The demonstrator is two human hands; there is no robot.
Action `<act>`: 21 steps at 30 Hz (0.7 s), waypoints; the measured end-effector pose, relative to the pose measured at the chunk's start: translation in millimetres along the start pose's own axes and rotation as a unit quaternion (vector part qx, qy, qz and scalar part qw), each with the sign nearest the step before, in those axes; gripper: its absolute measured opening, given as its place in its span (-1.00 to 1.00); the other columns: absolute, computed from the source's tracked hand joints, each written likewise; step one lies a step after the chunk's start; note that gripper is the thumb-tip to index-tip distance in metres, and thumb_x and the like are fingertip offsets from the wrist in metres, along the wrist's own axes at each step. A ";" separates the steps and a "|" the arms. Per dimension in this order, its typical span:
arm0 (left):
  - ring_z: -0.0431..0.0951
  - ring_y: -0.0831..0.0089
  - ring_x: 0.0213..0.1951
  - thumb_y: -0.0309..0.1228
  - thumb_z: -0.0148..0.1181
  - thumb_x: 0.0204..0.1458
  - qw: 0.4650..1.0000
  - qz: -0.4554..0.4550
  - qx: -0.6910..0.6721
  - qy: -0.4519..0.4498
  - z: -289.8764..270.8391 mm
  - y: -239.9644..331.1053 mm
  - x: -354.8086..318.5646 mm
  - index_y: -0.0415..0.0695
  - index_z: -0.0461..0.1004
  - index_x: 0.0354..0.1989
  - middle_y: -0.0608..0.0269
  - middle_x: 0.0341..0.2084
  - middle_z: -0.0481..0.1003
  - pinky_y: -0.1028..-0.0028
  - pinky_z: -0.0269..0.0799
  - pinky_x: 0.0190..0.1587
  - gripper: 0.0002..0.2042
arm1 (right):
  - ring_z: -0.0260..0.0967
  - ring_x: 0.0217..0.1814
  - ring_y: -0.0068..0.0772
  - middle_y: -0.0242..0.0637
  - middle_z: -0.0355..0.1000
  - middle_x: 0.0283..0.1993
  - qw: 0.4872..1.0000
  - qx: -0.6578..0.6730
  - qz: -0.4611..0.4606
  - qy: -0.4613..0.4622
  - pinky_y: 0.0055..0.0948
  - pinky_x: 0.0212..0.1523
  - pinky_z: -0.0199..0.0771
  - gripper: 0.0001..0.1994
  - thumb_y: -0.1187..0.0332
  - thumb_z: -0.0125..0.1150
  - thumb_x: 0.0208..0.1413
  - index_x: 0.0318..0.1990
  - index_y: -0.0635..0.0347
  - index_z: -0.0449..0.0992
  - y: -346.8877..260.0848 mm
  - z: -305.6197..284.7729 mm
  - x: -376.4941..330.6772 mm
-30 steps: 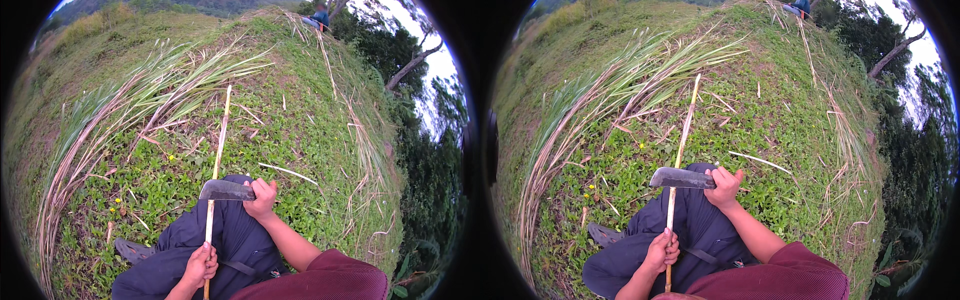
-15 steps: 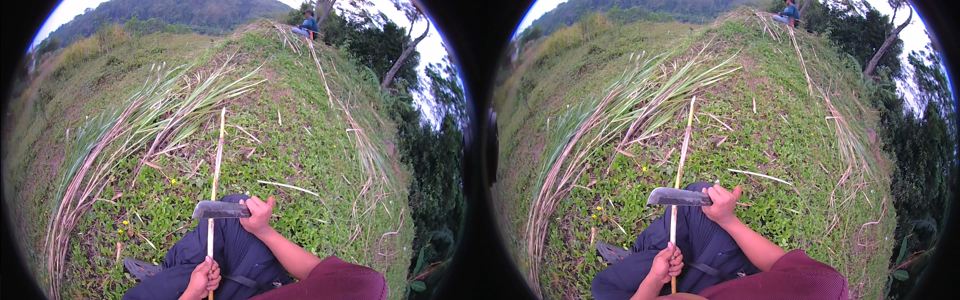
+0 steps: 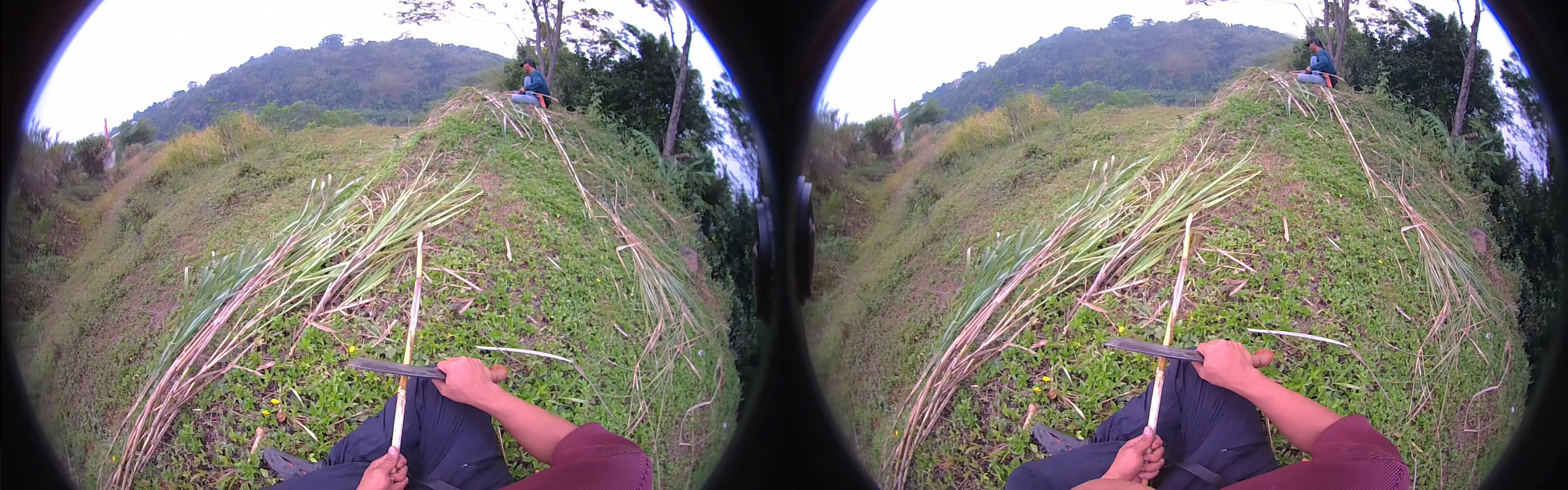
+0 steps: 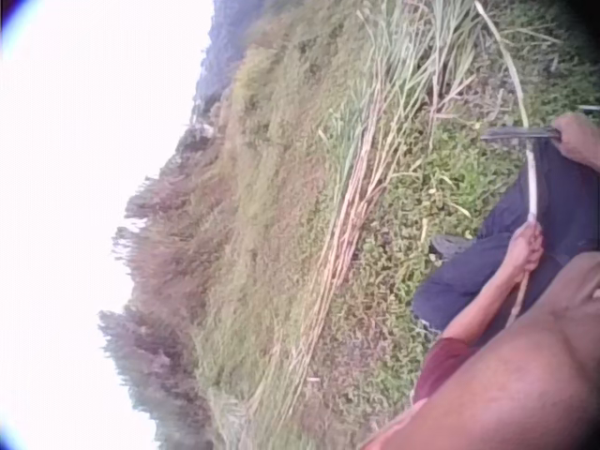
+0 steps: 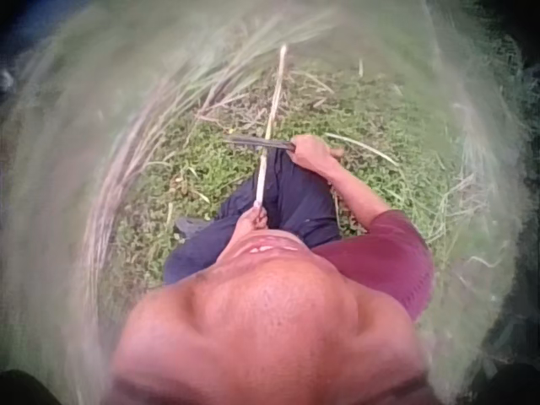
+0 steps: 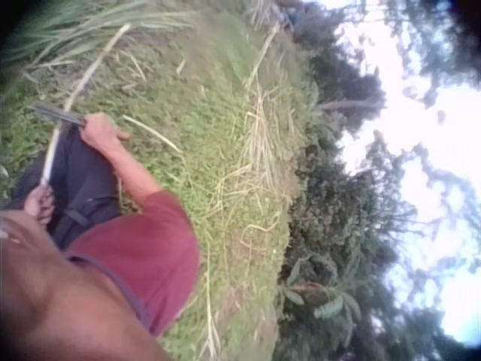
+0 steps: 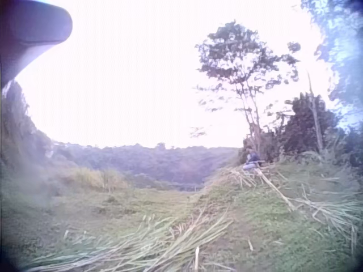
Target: The person sits on the ground and uses a machete to strip bark and sharpen a long, thin stick. They repeatedly scrape the stick's surface and rotate it to create a pointed tip, discarding the finished stick and picking up a new one to repeat the process.
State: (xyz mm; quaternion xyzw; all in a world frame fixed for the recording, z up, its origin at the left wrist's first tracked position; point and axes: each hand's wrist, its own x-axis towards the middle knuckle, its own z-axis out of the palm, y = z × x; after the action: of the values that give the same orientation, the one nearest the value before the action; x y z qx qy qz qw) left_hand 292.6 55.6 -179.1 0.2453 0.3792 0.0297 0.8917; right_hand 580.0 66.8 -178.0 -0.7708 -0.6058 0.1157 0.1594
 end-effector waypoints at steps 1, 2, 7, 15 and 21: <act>-0.07 0.66 -0.71 0.10 -0.16 0.36 1.000 0.012 0.009 0.018 -0.4 -0.5 -5.7 -0.02 0.20 -0.36 0.49 -0.68 0.01 0.58 -0.16 -0.72 -0.56 | 0.57 -0.31 0.08 -0.07 0.57 -0.35 1.000 -0.003 -0.010 -0.030 0.02 -0.23 0.58 -0.73 0.10 0.26 0.06 -0.35 0.13 0.60 -4.3 -4.1 6.8; -0.06 0.67 -0.71 0.10 -0.16 0.36 0.999 0.018 0.017 0.028 2.3 -1.7 -9.6 -0.02 0.20 -0.36 0.49 -0.68 0.01 0.58 -0.16 -0.72 -0.56 | 0.57 -0.31 0.09 -0.05 0.57 -0.36 0.998 -0.012 -0.014 -0.062 0.02 -0.22 0.58 -0.72 0.09 0.24 0.07 -0.35 0.13 0.61 -5.4 -9.0 8.1; -0.04 0.68 -0.72 0.09 -0.16 0.37 0.993 0.034 0.066 0.095 -3.4 -25.7 -24.1 -0.02 0.21 -0.36 0.49 -0.68 0.04 0.58 -0.17 -0.72 -0.57 | 0.58 -0.32 0.09 -0.02 0.58 -0.37 0.992 -0.078 -0.074 -0.068 -0.01 -0.23 0.59 -0.76 0.21 0.16 0.07 -0.37 0.19 0.61 8.6 -14.3 27.3; -0.02 0.70 -0.72 0.06 -0.14 0.38 0.971 0.059 0.126 0.197 15.8 -33.9 -57.6 -0.02 0.25 -0.34 0.50 -0.68 0.07 0.58 -0.15 -0.70 -0.59 | 0.59 -0.30 0.11 0.04 0.57 -0.35 0.995 -0.063 0.072 0.003 0.01 -0.18 0.59 -0.81 0.34 0.11 0.04 -0.34 0.24 0.60 59.6 -15.1 102.2; 0.05 0.71 -0.68 -0.01 -0.13 0.41 0.966 0.046 0.135 0.213 23.9 -43.2 -73.4 -0.04 0.28 -0.39 0.51 -0.64 0.16 0.59 -0.01 -0.66 -0.60 | 0.59 -0.34 0.03 -0.04 0.56 -0.39 0.988 -0.127 -0.080 -0.038 -0.01 -0.23 0.61 -0.82 0.34 0.10 0.05 -0.34 0.23 0.58 60.8 1.4 103.5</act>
State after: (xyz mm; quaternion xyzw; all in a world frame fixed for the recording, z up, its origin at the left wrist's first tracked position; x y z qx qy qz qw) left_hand 251.2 -9.8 -136.2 0.3691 0.5494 0.0711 0.7463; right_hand 658.8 154.4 -201.3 -0.7291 -0.6807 0.0542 0.0455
